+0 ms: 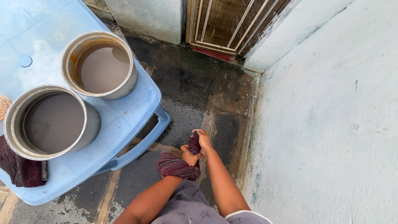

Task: The person rinses a rug in a bowl of water, wrings it out by hand, and hangs it over a rack.

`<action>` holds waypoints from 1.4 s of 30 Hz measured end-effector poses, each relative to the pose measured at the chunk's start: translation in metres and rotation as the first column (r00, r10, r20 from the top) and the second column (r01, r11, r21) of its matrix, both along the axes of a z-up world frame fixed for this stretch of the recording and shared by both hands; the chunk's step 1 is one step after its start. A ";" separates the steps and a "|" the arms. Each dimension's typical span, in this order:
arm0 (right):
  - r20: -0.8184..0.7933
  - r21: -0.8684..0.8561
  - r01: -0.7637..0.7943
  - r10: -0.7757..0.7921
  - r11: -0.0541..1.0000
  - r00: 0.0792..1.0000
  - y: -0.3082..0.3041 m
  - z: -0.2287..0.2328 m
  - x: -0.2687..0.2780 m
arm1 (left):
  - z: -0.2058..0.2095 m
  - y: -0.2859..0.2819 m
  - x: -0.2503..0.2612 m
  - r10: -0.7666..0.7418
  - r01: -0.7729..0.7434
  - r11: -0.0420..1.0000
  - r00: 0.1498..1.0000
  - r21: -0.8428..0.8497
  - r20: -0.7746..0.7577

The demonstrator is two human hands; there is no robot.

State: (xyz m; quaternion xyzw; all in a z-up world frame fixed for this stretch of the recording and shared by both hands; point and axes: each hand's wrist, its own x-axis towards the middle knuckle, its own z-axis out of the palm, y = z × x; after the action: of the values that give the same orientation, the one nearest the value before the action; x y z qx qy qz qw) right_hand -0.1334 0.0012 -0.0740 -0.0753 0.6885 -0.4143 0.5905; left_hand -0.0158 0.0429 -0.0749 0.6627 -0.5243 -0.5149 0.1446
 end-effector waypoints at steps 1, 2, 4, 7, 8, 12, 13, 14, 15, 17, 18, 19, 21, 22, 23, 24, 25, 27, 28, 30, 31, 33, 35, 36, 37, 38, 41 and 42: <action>-0.073 0.107 -0.098 0.106 0.989 0.992 0.003 0.007 -0.008 | 0.001 -0.005 0.002 0.004 -0.004 1.000 1.000 -0.005 -0.003; -0.077 0.106 -0.100 0.109 0.989 0.991 0.011 0.015 -0.017 | 0.000 -0.008 0.006 0.052 -0.052 0.998 0.998 0.020 -0.016; -0.150 0.090 -0.215 0.227 0.972 0.962 0.024 0.049 -0.032 | -0.002 -0.017 0.017 0.104 -0.103 0.994 0.994 0.041 -0.033; -0.202 -0.026 -0.345 0.333 0.938 0.921 0.050 0.107 -0.039 | -0.004 -0.037 0.027 0.178 -0.172 0.965 0.984 0.199 -0.011; -0.255 -0.142 -0.426 0.383 0.894 0.888 0.058 0.125 -0.033 | -0.004 -0.045 0.031 0.192 -0.181 0.931 0.981 0.317 -0.002; -0.620 -0.233 -0.783 0.533 0.576 0.576 0.079 0.184 0.014 | 0.001 -0.051 0.036 0.228 -0.206 0.887 0.974 0.413 -0.005; -0.623 -0.240 -0.791 0.536 0.563 0.570 0.075 0.192 0.025 | 0.002 -0.052 0.038 0.229 -0.205 0.891 0.973 0.404 -0.012; -0.719 -0.192 -0.826 0.497 0.530 0.486 0.073 0.198 0.034 | 0.004 -0.050 0.039 0.224 -0.195 0.894 0.974 0.403 -0.024; -0.802 -0.139 -0.855 0.449 0.499 0.393 0.071 0.204 0.041 | 0.005 -0.050 0.041 0.217 -0.185 0.896 0.975 0.403 -0.035; -0.851 -0.129 -0.892 0.413 0.434 0.324 0.066 0.215 0.042 | 0.006 -0.051 0.049 0.202 -0.166 0.905 0.978 0.392 -0.052; -0.895 -0.114 -0.921 0.365 0.372 0.258 0.062 0.221 0.042 | 0.007 -0.051 0.052 0.191 -0.151 0.909 0.979 0.388 -0.067; -0.894 -0.110 -0.923 0.369 0.369 0.255 0.061 0.226 0.045 | 0.009 -0.050 0.057 0.177 -0.134 0.914 0.981 0.384 -0.081; -0.922 -0.068 -0.961 0.352 0.268 0.163 0.057 0.235 0.050 | 0.016 -0.051 0.064 0.139 -0.073 0.918 0.980 0.389 -0.143; -0.922 -0.064 -0.964 0.355 0.258 0.156 0.051 0.238 0.049 | 0.021 -0.049 0.067 0.117 -0.036 0.916 0.977 0.400 -0.180; -0.958 -0.033 -0.974 0.271 0.223 0.095 0.043 0.241 0.047 | 0.029 -0.044 0.067 0.081 0.030 0.902 0.968 0.430 -0.239; -0.983 -0.001 -0.982 0.179 0.191 0.036 0.036 0.243 0.044 | 0.037 -0.042 0.069 0.042 0.103 0.887 0.953 0.451 -0.301; -0.992 0.032 -0.960 0.126 0.278 0.003 0.024 0.247 0.031 | 0.050 -0.039 0.071 0.003 0.183 0.865 0.929 0.467 -0.370; -0.995 0.074 -0.928 0.087 0.366 -0.045 0.006 0.254 0.004 | 0.078 -0.020 0.081 -0.050 0.303 0.813 0.888 0.498 -0.458; -0.997 -0.065 -0.840 -0.001 0.539 0.076 -0.002 0.255 -0.006 | 0.092 -0.010 0.089 -0.069 0.351 0.781 0.870 0.516 -0.488; -0.979 -0.203 -0.707 -0.118 0.677 0.168 -0.006 0.252 -0.010 | 0.114 0.005 0.106 -0.060 0.375 0.742 0.863 0.556 -0.502; -0.982 -0.114 -0.743 0.038 0.660 0.184 0.000 0.246 0.000 | 0.121 0.009 0.113 -0.043 0.368 0.731 0.865 0.575 -0.500; -0.961 -0.037 -0.780 0.193 0.624 0.199 0.009 0.239 0.008 | 0.127 0.008 0.132 0.001 0.289 0.776 0.889 0.560 -0.459; -0.952 0.147 -0.881 0.306 0.449 -0.003 0.013 0.237 -0.001 | 0.125 -0.003 0.155 0.056 0.197 0.820 0.907 0.538 -0.417; -0.952 0.145 -0.883 0.307 0.446 -0.001 0.009 0.238 -0.014 | 0.124 -0.008 0.167 0.142 0.111 0.856 0.889 0.505 -0.436; -0.965 0.075 -0.743 0.236 0.666 0.114 0.001 0.241 -0.033 | 0.123 -0.011 0.179 0.225 0.020 0.881 0.861 0.472 -0.456; -0.969 0.001 -0.542 0.135 0.840 0.206 -0.006 0.240 -0.044 | 0.122 -0.014 0.189 0.222 0.022 0.883 0.861 0.469 -0.457; -0.971 -0.029 -0.475 0.088 0.879 0.222 0.001 0.227 -0.029 | 0.127 -0.033 0.217 0.318 -0.133 0.889 0.869 0.439 -0.380; -0.970 -0.027 -0.474 0.091 0.880 0.224 0.008 0.224 -0.024 | 0.128 -0.035 0.224 0.362 -0.178 0.882 0.849 0.437 -0.384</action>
State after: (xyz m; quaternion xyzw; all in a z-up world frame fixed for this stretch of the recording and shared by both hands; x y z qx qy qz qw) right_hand -0.1570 0.0089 0.1502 -0.5262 0.7979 -0.2740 0.1068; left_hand 0.2079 0.0078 0.0526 0.6068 -0.2634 -0.7221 0.2024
